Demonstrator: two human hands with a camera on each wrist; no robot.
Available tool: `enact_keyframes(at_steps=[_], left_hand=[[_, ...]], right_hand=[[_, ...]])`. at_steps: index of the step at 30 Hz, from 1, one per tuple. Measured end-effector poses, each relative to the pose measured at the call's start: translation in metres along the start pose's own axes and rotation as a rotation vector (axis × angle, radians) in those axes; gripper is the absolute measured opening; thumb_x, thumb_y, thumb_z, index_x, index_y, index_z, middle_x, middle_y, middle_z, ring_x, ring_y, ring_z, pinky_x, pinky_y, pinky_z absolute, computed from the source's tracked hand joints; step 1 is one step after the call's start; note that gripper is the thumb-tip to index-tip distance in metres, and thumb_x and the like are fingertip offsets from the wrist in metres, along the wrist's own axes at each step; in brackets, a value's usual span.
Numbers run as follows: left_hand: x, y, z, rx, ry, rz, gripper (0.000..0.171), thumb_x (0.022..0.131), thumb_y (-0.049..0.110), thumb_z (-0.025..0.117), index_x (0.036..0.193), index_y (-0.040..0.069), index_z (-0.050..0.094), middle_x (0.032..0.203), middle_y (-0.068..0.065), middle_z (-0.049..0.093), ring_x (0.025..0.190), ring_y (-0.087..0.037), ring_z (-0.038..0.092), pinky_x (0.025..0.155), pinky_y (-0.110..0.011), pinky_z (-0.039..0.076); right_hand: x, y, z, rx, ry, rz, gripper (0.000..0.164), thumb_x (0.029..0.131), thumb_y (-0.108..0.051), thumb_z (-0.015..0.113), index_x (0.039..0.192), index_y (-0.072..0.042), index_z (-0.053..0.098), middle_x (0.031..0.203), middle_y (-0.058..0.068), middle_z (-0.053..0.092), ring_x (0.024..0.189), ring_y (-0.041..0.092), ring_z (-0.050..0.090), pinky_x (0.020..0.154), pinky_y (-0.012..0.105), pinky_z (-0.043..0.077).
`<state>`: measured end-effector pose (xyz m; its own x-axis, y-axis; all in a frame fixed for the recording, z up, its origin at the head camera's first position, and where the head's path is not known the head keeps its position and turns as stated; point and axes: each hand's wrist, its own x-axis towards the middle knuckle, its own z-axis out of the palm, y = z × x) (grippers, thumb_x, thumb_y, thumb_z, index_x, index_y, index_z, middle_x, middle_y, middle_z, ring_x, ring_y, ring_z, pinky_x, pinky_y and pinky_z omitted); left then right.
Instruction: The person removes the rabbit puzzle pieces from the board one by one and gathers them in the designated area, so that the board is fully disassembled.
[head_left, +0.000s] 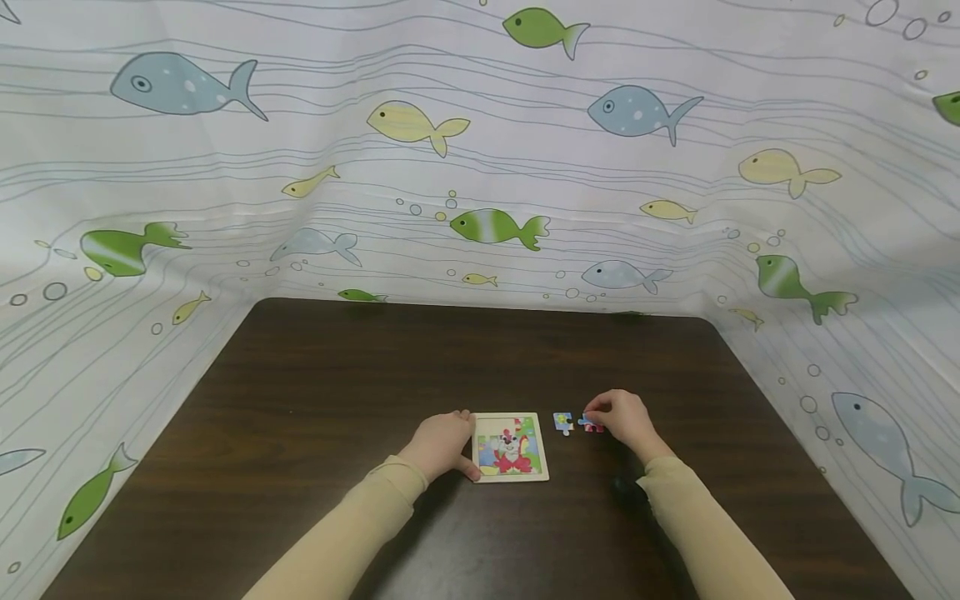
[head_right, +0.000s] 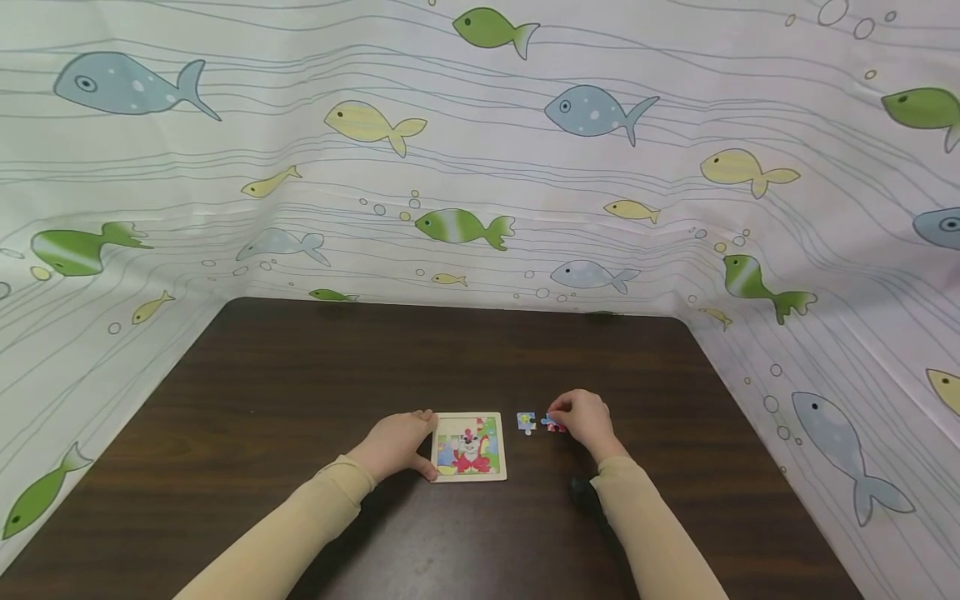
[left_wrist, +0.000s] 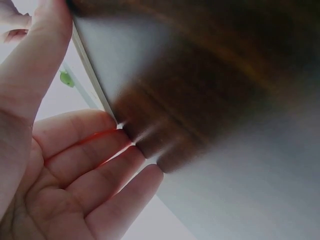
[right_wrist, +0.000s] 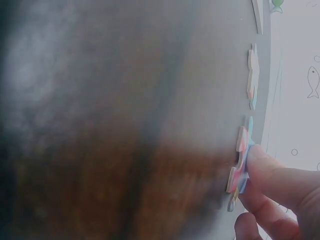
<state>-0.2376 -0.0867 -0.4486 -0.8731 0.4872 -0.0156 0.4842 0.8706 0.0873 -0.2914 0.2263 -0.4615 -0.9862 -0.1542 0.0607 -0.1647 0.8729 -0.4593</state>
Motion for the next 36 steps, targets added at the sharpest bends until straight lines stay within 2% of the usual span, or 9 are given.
enact_keyframes(at_steps=[7,14,20,25,32,36], left_hand=[[-0.003,0.003,-0.007,-0.014,-0.027,-0.019,0.09,0.057,0.05,0.083,0.124,-0.004,0.058,0.126,-0.02,0.06,0.111,-0.03,0.061,0.086,-0.037,0.052],[-0.004,0.004,-0.008,0.002,-0.051,-0.025,0.092,0.059,0.053,0.082,0.128,-0.002,0.056,0.129,-0.019,0.058,0.117,-0.028,0.058,0.09,-0.036,0.05],[-0.002,0.004,-0.007,-0.009,-0.056,-0.027,0.091,0.059,0.052,0.082,0.128,-0.003,0.056,0.129,-0.019,0.058,0.117,-0.028,0.057,0.09,-0.036,0.05],[-0.003,0.005,-0.008,-0.01,-0.052,-0.024,0.091,0.059,0.052,0.082,0.126,-0.003,0.057,0.128,-0.019,0.059,0.116,-0.028,0.058,0.09,-0.036,0.05],[-0.002,0.005,-0.007,0.006,-0.044,-0.023,0.089,0.059,0.053,0.082,0.125,-0.002,0.058,0.127,-0.018,0.06,0.113,-0.028,0.06,0.088,-0.036,0.051],[-0.002,0.005,-0.007,0.0,-0.042,-0.023,0.089,0.059,0.052,0.083,0.125,-0.002,0.058,0.127,-0.019,0.06,0.114,-0.028,0.06,0.088,-0.037,0.051]], right_hand=[[0.0,-0.001,0.0,0.003,0.0,0.008,0.009,0.082,-0.018,0.074,0.078,-0.01,0.075,0.087,0.002,0.069,0.074,0.017,0.054,0.072,0.039,0.045],[0.0,-0.001,0.0,0.038,-0.028,0.049,0.008,0.083,-0.014,0.073,0.082,-0.006,0.073,0.077,-0.001,0.067,0.06,0.011,0.055,0.063,0.032,0.041],[0.0,0.0,0.001,0.043,-0.045,0.043,0.004,0.084,-0.011,0.071,0.085,-0.008,0.072,0.074,-0.002,0.065,0.059,0.01,0.054,0.062,0.03,0.04],[0.0,0.002,0.0,0.031,-0.032,0.023,0.004,0.084,-0.011,0.07,0.087,-0.009,0.073,0.082,0.001,0.067,0.069,0.015,0.055,0.067,0.034,0.043],[-0.001,-0.007,-0.002,0.028,0.009,-0.026,0.011,0.085,-0.018,0.071,0.093,-0.011,0.073,0.098,0.007,0.07,0.09,0.027,0.061,0.084,0.05,0.047],[0.0,-0.017,-0.001,0.04,0.0,-0.031,0.016,0.084,-0.021,0.072,0.097,-0.011,0.073,0.101,0.007,0.069,0.088,0.024,0.061,0.081,0.047,0.048]])
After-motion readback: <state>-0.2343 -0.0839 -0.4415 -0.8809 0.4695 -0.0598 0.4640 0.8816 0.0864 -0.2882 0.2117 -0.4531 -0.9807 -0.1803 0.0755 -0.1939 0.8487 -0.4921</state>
